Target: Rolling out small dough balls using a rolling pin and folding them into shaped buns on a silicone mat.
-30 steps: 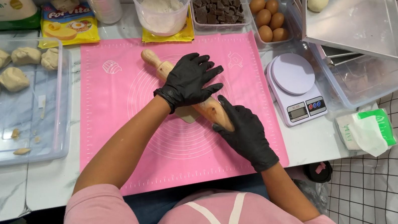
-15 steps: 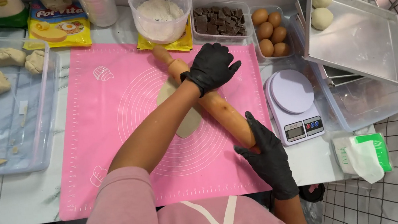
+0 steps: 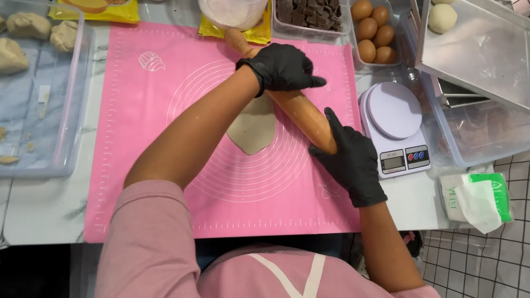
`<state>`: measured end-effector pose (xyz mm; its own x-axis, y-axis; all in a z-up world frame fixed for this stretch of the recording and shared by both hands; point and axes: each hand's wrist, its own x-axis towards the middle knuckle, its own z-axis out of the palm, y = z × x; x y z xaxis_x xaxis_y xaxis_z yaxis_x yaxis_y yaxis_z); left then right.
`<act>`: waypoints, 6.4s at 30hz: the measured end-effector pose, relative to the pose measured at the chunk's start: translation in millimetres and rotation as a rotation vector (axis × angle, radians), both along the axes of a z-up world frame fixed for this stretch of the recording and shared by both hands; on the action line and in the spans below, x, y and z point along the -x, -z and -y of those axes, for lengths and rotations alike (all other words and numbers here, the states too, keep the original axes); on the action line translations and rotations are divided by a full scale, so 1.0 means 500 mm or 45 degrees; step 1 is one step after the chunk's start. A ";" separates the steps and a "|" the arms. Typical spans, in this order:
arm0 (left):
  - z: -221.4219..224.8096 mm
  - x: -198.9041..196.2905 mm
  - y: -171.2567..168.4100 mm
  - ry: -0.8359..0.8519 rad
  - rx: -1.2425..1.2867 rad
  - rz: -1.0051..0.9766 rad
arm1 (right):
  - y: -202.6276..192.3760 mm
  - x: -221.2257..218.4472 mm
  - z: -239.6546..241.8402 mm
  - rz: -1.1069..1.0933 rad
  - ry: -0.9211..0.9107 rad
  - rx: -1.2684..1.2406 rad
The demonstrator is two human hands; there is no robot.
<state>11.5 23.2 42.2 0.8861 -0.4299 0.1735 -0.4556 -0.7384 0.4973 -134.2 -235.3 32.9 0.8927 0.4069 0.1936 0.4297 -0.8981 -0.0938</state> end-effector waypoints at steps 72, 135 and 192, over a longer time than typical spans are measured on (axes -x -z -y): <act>-0.078 0.662 -0.050 -0.534 -0.172 0.660 | -0.161 -0.132 -0.206 -0.127 -0.946 -0.083; -0.227 0.576 0.000 -1.182 -0.234 0.073 | 0.022 -0.244 -0.568 0.210 -1.266 -0.360; -0.125 0.296 0.107 -0.094 -0.375 0.182 | -0.031 0.071 0.044 0.419 0.379 0.400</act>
